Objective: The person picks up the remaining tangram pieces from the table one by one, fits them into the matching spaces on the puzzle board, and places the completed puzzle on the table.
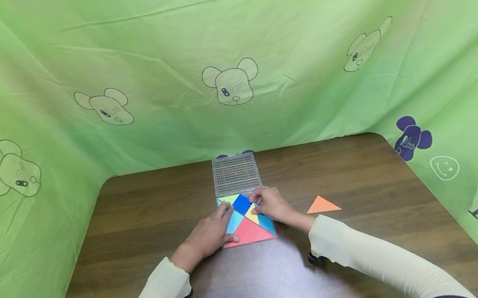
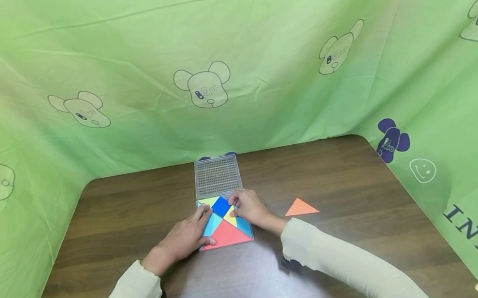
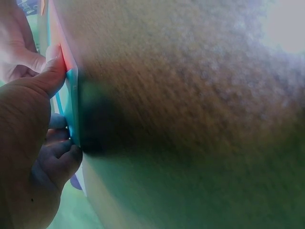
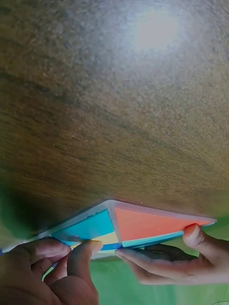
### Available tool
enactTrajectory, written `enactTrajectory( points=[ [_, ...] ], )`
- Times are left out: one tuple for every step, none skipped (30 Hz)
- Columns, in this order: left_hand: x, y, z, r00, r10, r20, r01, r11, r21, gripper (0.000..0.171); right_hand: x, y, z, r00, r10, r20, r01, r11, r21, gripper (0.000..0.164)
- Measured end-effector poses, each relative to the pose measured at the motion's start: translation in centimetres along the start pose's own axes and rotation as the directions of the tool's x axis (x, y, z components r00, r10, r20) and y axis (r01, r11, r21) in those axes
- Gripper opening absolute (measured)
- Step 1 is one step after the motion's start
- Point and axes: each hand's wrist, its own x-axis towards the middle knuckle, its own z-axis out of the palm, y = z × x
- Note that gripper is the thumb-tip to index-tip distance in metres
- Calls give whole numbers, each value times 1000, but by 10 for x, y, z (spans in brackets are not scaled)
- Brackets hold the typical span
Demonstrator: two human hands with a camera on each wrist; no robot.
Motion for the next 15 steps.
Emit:
enactTrajectory(
  points=[
    [0,0,0,1000,1,-1,-1,1000,3,90,0,0,0,1000,-6,-1,6,1000,-3,20],
    [0,0,0,1000,2,-2,-2,1000,6,90,1,0,0,1000,-14,-2,14,1000,-5,20],
    [0,0,0,1000,3,-3,-3,1000,9,90,1,1,1,1000,-21,-2,21,1000,-9,21],
    [0,0,0,1000,4,-6,-4,1000,10,90,1,1,1,1000,-30,-3,29,999,-15,21],
    [0,0,0,1000,5,-6,-4,1000,12,90,2,1,1,999,-37,-4,37,999,-21,21],
    [0,0,0,1000,5,-6,-4,1000,14,90,2,0,0,999,-41,-2,41,999,-24,21],
    [1,0,1,1000,4,-5,-4,1000,16,90,2,0,0,999,-47,-2,47,999,-28,21],
    [1,0,0,1000,1,-4,-1,1000,16,90,2,0,0,999,-53,0,53,998,-32,21],
    [1,0,1,1000,-2,-3,2,1000,15,90,2,0,0,998,-57,3,57,998,-37,21],
    [1,0,1,1000,-6,-2,6,1000,15,90,2,0,0,998,-63,5,63,997,-41,21],
    [1,0,1,1000,-9,1,9,1000,18,90,2,-1,0,998,-65,8,65,997,-44,20],
    [1,0,1,1000,-11,2,11,1000,17,90,2,-1,0,998,-65,12,66,997,-48,20],
    [1,0,1,1000,-14,4,14,1000,16,90,2,-1,0,998,-67,15,68,996,-52,20],
    [0,0,1,1000,-18,7,18,1000,15,90,2,-1,1,997,-74,18,75,996,-58,19],
    [0,0,1,1000,-22,12,21,1000,13,91,1,-1,0,997,-80,19,81,995,-65,19]
  ],
)
